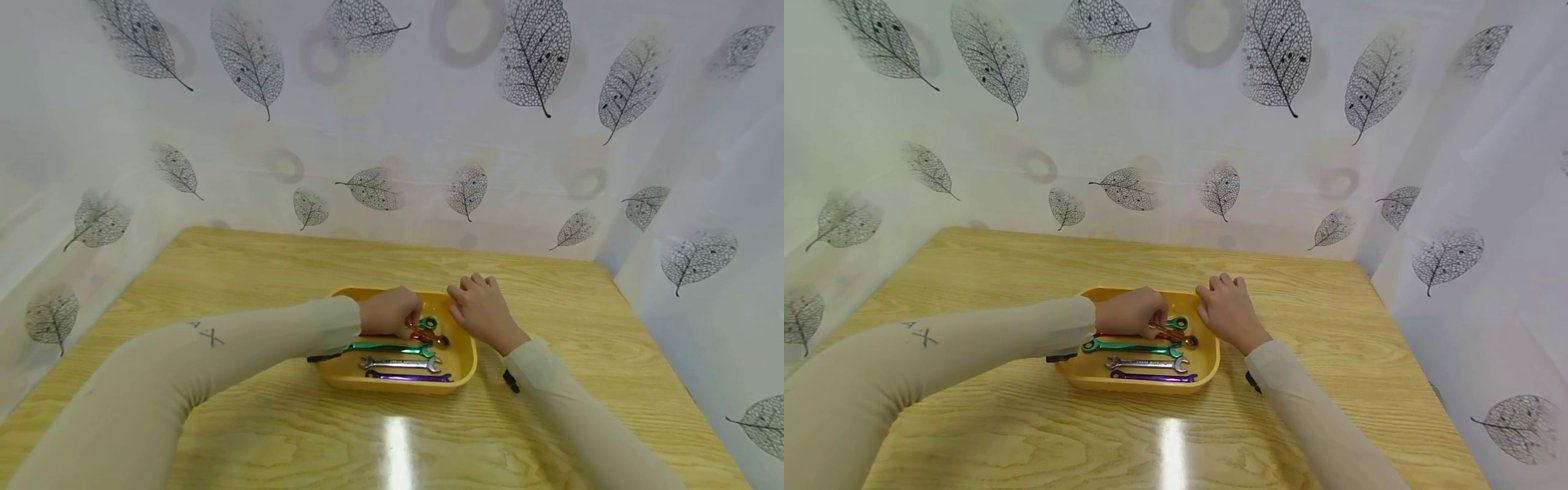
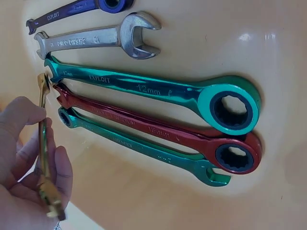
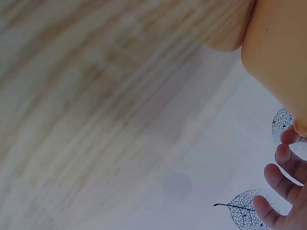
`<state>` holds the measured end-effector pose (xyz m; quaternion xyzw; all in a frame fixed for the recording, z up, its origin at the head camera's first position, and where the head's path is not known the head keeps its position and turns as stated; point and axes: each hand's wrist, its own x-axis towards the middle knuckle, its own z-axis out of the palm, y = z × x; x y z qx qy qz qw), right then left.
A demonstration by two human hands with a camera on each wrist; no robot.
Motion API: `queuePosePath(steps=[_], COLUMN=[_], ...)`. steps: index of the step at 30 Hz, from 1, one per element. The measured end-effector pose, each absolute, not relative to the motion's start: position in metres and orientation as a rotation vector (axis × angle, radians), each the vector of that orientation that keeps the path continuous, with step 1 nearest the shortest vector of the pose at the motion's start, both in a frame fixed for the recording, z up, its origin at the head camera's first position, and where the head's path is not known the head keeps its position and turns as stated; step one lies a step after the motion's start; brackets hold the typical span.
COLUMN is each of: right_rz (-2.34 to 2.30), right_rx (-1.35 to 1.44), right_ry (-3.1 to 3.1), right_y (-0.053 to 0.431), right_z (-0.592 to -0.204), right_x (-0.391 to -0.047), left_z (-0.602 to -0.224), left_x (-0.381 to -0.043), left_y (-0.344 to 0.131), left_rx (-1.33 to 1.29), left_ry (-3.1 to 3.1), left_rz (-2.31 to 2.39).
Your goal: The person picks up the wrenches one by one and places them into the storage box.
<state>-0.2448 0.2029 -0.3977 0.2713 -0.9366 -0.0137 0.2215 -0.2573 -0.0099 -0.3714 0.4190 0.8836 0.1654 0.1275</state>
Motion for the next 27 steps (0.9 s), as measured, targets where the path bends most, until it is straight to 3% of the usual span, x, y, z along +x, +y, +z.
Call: queuePosePath(steps=[13, 27], right_rz=[-0.014, -0.02], right_rx=[0.761, 0.766], right_ry=[-2.582, -2.579], right_y=[0.202, 0.204], right_z=[-0.398, -0.4], right_x=[-0.245, -0.246], left_z=[-0.365, -0.374], left_x=[-0.256, -0.259], left_y=[-0.003, -0.005], left_rx=[1.059, 1.162], left_ry=[2.568, 2.572], left_rz=[0.256, 0.209])
